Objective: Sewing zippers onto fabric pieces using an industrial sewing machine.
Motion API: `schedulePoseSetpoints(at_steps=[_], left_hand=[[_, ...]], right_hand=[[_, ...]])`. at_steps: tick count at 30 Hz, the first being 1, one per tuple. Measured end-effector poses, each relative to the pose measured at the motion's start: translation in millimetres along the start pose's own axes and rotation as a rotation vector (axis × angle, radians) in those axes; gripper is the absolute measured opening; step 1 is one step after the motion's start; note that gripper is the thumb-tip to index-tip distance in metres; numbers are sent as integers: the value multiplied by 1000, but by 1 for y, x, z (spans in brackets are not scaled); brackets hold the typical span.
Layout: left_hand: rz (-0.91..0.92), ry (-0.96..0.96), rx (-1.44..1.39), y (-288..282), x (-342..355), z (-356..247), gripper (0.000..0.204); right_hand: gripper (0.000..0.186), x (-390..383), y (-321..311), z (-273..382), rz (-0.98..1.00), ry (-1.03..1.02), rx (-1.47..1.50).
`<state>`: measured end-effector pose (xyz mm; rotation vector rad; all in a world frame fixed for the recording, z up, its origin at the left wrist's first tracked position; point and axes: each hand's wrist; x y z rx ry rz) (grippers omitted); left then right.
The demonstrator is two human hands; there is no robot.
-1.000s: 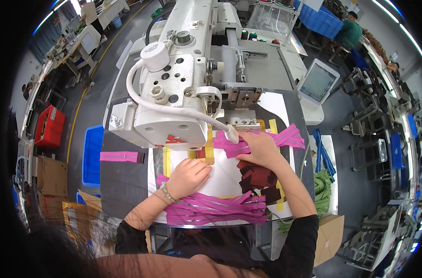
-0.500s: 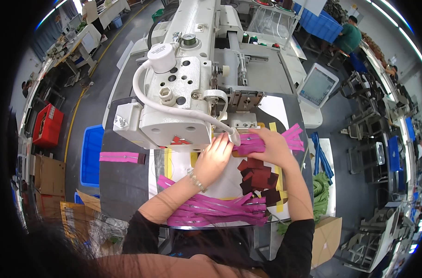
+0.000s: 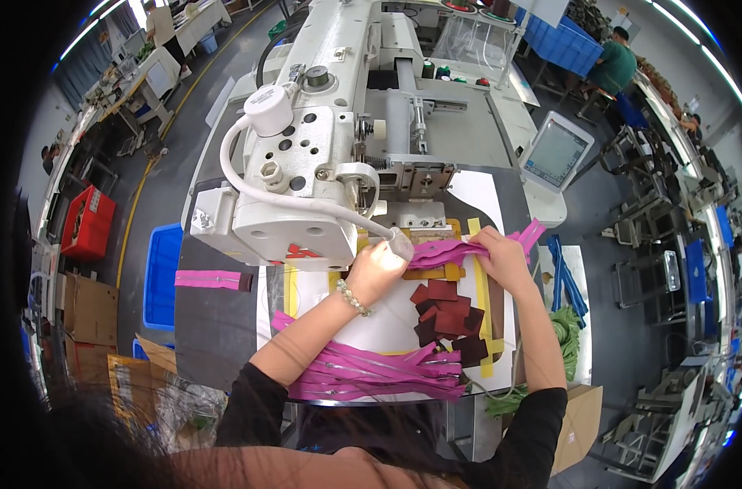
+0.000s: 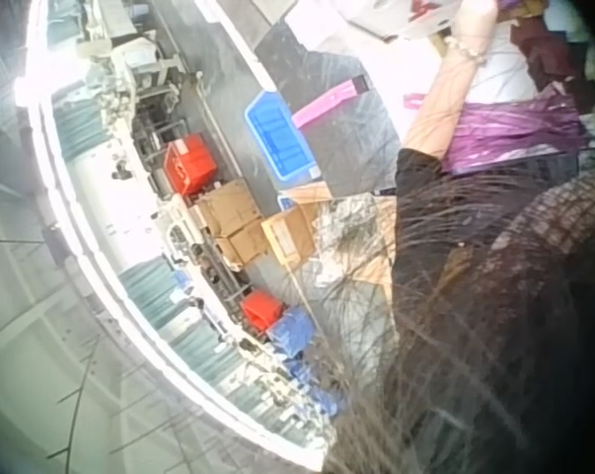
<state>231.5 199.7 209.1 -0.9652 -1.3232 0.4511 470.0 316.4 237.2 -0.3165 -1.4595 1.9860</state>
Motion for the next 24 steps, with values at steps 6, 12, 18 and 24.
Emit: schedulePoseSetpoints(at_steps=[6,12,18,24], left_hand=[[-38,-46,-35,4,21,4,14],[155,-71,296,15,5,2,24],[359,-109,-65,-54,-1,-22,43],[171,-212,-460,-57,-18,-24,36]], right_hand=[[18,17,2,-6,-190,66,64],[26,22,-23,23,-213,94,18],[24,12,-42,26,47,165,113],[13,18,1,87,127,-144,501]])
Point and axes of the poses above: each hand's wrist, its own x-axis towards the middle knuckle, its own y-axis out of the palm, z = x × y, and after that the axes turned 3 degrees about z, right-handed
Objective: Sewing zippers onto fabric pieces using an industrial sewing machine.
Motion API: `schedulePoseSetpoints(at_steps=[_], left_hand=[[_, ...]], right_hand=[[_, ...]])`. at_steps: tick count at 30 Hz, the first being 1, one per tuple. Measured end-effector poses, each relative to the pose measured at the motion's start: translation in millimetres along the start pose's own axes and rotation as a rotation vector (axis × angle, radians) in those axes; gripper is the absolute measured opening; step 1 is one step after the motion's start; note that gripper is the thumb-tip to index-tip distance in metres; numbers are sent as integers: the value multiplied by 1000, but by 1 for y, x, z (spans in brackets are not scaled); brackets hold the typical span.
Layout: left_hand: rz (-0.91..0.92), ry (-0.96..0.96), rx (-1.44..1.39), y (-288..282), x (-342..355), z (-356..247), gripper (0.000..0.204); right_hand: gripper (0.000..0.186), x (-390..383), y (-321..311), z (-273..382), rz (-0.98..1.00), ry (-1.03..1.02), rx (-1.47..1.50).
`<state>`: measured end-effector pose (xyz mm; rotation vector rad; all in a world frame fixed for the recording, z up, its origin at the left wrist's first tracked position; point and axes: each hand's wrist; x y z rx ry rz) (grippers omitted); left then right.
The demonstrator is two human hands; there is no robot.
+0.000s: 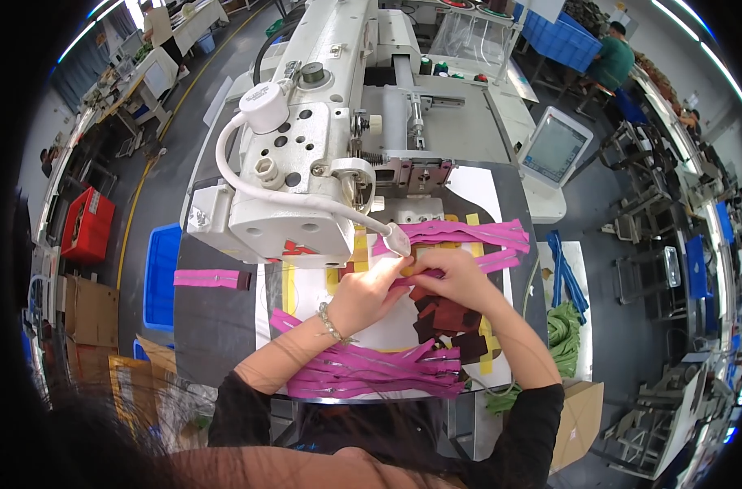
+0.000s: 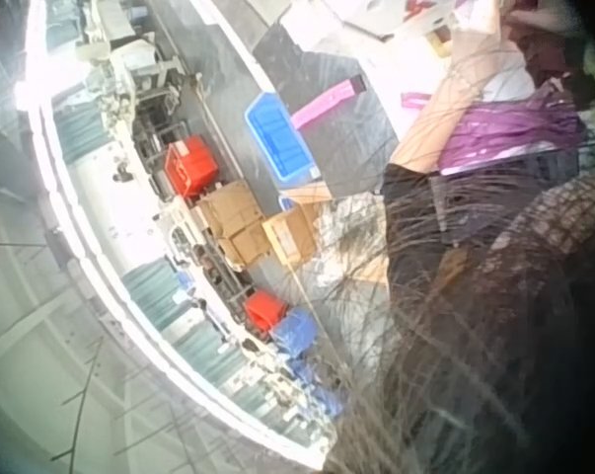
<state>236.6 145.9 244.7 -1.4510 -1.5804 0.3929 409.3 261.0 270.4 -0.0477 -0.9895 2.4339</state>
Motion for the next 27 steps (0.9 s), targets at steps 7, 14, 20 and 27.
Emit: schedulePoseSetpoints(at_steps=[7,14,20,27], left_hand=[[-26,-7,109,5,-13,32,24],[-35,66,249,4,-21,40,14],[-45,132,441,2,-22,37,15],[-55,154,562,-5,-32,19,37]], right_hand=[[29,12,-7,2,199,258,234],[35,2,-29,-23,202,285,171],[29,-7,-32,-28,161,256,132],[28,1,-14,-29,164,412,234]])
Point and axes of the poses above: each hand's wrist, its own x-axis towards the middle knuckle, its own y-axis out of the palm, z = x × y, and after that the axes turned 3 degrees about z, right-handed
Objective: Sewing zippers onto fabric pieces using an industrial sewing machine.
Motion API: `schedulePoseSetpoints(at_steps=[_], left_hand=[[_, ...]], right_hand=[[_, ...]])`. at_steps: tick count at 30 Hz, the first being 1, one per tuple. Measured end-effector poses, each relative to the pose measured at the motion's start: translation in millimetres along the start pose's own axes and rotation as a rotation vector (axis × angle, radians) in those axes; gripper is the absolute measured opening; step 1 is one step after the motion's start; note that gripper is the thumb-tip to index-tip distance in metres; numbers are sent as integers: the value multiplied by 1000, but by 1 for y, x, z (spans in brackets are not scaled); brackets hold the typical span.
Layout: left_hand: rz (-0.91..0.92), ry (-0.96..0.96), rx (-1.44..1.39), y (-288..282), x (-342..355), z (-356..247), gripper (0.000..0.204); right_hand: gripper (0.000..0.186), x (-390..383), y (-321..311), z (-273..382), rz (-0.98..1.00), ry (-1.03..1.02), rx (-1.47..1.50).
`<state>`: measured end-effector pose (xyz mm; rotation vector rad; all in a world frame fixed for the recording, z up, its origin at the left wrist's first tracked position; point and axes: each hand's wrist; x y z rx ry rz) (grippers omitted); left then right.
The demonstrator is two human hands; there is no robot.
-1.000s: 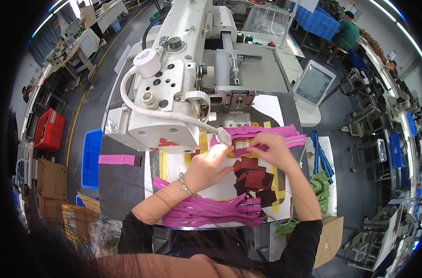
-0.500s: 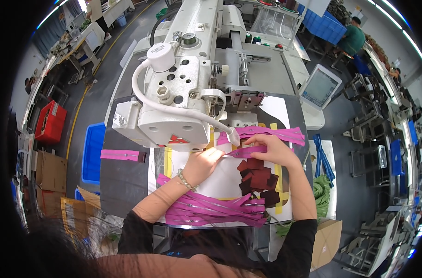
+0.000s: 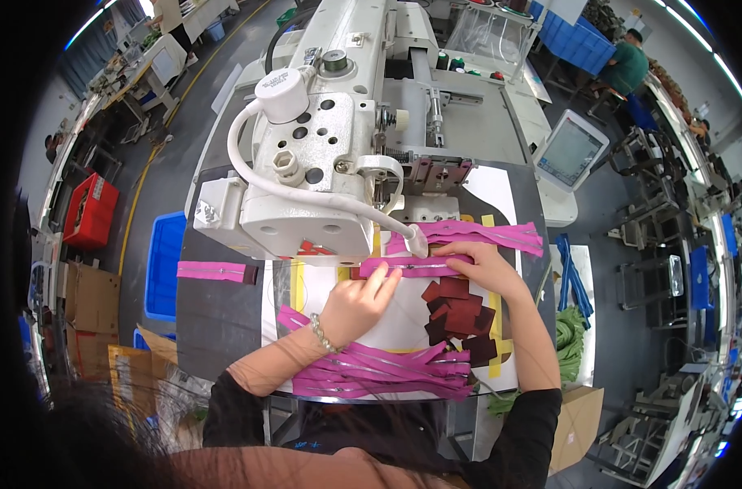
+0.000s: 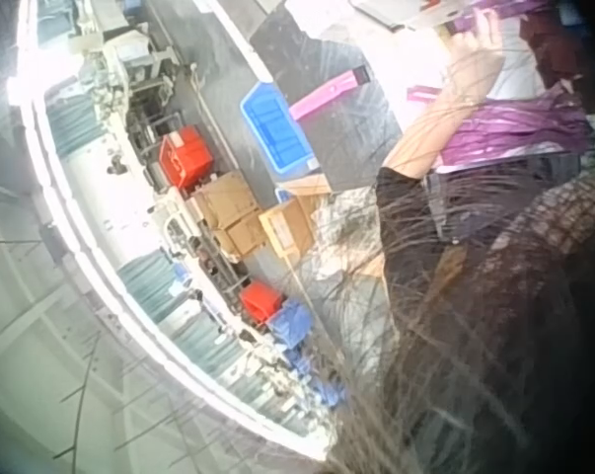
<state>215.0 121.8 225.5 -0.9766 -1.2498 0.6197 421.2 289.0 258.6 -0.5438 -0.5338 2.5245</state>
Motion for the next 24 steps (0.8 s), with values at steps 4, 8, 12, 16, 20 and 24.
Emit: schedulePoseSetpoints(at_steps=[4,8,12,16,20,24], left_hand=[[92,18,-93,-6,-17,-5,38],[186,-56,-127,-11,-23,-5,39],[233,-141,-86,-5,-28,-4,54],[272,-189,-71,-4,-29,-2,61],[273,-184,-92,-6,-27,-1,62],[257,-172,-67,-6,-31,1,60]], right_hand=[[28,4,4,4,-24,-7,3],[27,6,6,5,-13,-2,-3],[25,9,8,6,-23,14,-32],[25,13,7,11,-19,34,-58],[19,13,10,19,-194,-112,-404],[18,29,51,22,-385,-275,-551]])
Point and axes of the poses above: each hand's wrist, its own x-axis towards the middle knuckle, its own y-axis out of the palm, z = x × y, and after that the axes turned 3 degrees about z, right-handed
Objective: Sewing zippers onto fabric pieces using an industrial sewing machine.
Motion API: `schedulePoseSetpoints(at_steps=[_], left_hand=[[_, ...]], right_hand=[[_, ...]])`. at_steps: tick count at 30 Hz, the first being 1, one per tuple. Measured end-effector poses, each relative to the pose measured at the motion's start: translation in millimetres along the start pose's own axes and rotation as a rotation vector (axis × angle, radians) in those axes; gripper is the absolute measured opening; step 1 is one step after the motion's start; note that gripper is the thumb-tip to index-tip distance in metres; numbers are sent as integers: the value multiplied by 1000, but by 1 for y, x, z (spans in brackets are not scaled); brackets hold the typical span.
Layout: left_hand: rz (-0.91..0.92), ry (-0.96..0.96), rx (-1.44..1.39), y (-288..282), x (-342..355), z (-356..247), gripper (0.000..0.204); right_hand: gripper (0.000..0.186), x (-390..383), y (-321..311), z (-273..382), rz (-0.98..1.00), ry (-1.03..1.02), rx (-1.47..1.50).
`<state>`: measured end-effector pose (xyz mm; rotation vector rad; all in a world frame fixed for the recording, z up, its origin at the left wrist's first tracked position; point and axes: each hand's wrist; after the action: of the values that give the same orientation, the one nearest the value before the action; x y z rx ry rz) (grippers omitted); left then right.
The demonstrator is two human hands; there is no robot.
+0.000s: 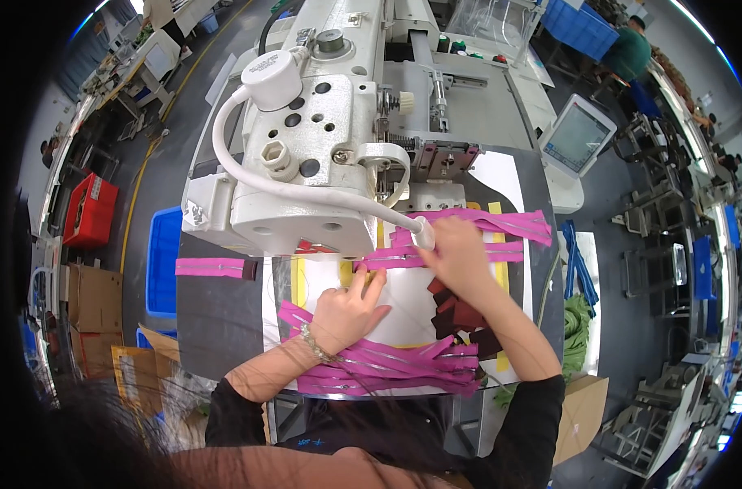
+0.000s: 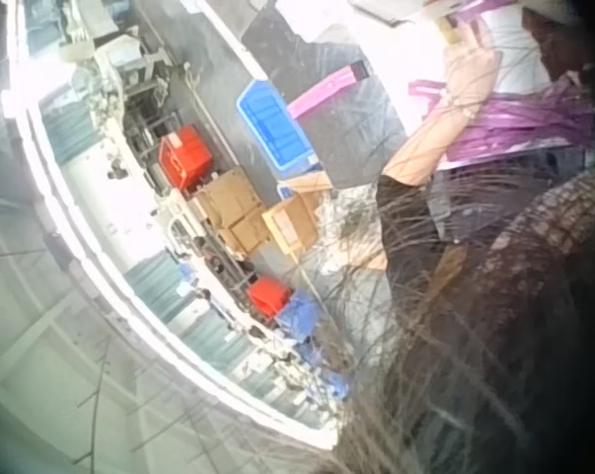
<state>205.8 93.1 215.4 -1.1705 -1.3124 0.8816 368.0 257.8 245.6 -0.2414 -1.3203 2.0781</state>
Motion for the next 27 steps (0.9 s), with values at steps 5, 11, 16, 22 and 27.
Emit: schedulePoseSetpoints(at_steps=[5,11,16,22,27], left_hand=[[-45,113,-44,-14,0,1,52],[-224,247,-55,-14,-11,11,33],[-292,571,-135,-23,-12,19,27],[-249,658,-176,-21,-18,21,27],[-213,500,-130,-9,-10,22,30]], right_hand=[[34,15,36,11,-166,-208,19],[35,26,63,-6,-57,-94,236],[22,29,55,17,-267,-96,930],[10,18,25,23,66,-55,634],[28,-4,20,16,105,-227,71]])
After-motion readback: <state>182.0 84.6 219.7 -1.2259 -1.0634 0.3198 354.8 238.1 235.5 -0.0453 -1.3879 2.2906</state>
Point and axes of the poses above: each hand's wrist, its own x-axis towards the middle knuckle, its own y-axis out of the palm, z = x × y, and after that the axes turned 3 degrees about z, right-handed
